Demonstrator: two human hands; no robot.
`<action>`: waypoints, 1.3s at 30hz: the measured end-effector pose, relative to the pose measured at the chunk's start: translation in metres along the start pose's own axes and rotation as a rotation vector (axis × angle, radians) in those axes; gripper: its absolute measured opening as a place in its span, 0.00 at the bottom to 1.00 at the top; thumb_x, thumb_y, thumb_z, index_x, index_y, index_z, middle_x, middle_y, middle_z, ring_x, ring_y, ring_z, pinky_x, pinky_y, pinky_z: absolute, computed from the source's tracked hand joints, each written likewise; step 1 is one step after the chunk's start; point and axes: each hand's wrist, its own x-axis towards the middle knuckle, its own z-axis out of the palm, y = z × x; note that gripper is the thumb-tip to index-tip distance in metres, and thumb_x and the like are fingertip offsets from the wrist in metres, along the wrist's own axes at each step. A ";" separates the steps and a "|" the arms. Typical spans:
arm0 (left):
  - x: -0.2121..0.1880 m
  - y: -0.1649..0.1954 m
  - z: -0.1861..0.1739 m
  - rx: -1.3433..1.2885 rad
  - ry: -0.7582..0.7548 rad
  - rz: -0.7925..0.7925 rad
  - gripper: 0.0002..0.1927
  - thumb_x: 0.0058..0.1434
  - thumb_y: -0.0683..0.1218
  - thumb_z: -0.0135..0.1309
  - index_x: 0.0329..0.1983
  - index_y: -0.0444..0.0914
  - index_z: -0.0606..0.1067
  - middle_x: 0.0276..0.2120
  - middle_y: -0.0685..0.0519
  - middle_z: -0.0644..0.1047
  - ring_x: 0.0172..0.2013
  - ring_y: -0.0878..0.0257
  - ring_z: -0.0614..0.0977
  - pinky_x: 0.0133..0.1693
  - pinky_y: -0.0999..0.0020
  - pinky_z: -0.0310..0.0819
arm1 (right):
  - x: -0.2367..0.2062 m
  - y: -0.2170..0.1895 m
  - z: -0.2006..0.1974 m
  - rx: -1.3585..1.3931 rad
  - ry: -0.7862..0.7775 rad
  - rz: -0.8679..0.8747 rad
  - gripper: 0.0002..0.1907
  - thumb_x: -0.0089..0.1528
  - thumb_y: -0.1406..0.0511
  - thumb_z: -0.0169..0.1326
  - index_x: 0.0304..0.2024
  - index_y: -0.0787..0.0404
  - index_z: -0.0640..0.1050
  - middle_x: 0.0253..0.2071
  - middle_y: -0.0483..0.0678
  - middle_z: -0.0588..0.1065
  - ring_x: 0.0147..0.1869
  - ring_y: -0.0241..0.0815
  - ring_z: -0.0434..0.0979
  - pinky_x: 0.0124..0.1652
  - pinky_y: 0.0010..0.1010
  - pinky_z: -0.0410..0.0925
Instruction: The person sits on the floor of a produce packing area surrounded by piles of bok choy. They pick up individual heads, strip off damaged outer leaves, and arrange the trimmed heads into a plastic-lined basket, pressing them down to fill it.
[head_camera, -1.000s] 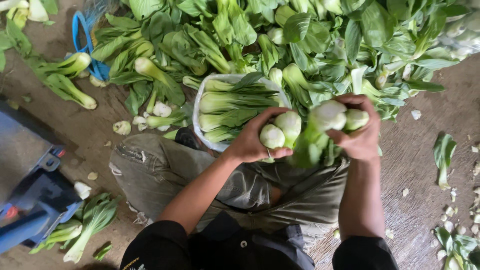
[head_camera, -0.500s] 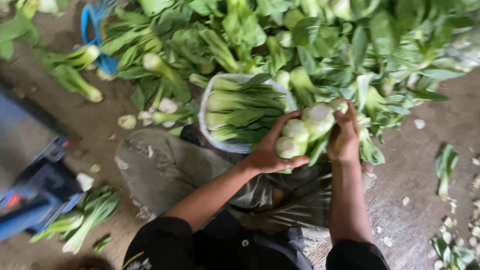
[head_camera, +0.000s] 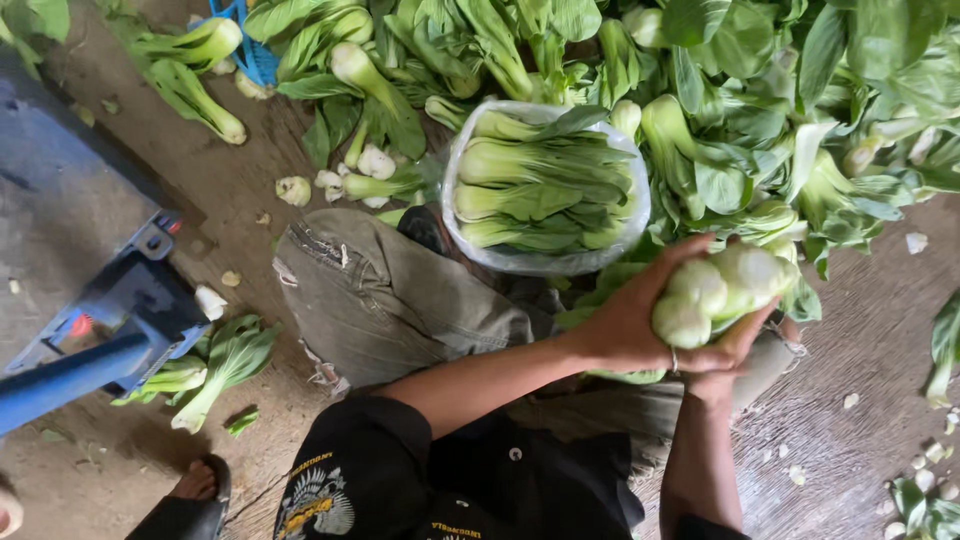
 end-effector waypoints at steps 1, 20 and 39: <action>0.001 0.003 0.000 -0.087 0.016 -0.075 0.69 0.46 0.61 0.74 0.83 0.40 0.46 0.72 0.38 0.60 0.72 0.42 0.66 0.72 0.50 0.63 | -0.002 -0.002 0.006 -0.141 -0.015 -0.043 0.49 0.68 0.38 0.46 0.78 0.57 0.44 0.76 0.54 0.58 0.75 0.58 0.63 0.71 0.48 0.61; -0.032 0.061 -0.004 0.273 -0.428 0.142 0.79 0.48 0.68 0.70 0.82 0.38 0.26 0.83 0.39 0.38 0.80 0.46 0.47 0.78 0.53 0.44 | -0.057 -0.011 0.028 0.050 0.124 0.051 0.59 0.62 0.33 0.47 0.78 0.60 0.41 0.80 0.58 0.43 0.83 0.53 0.43 0.76 0.42 0.43; -0.114 0.075 -0.178 0.813 0.255 -0.157 0.66 0.53 0.62 0.75 0.79 0.39 0.42 0.67 0.42 0.62 0.66 0.46 0.68 0.65 0.45 0.62 | 0.028 0.019 -0.012 -0.109 -0.165 0.106 0.50 0.70 0.34 0.14 0.77 0.64 0.51 0.82 0.61 0.45 0.87 0.57 0.39 0.80 0.49 0.37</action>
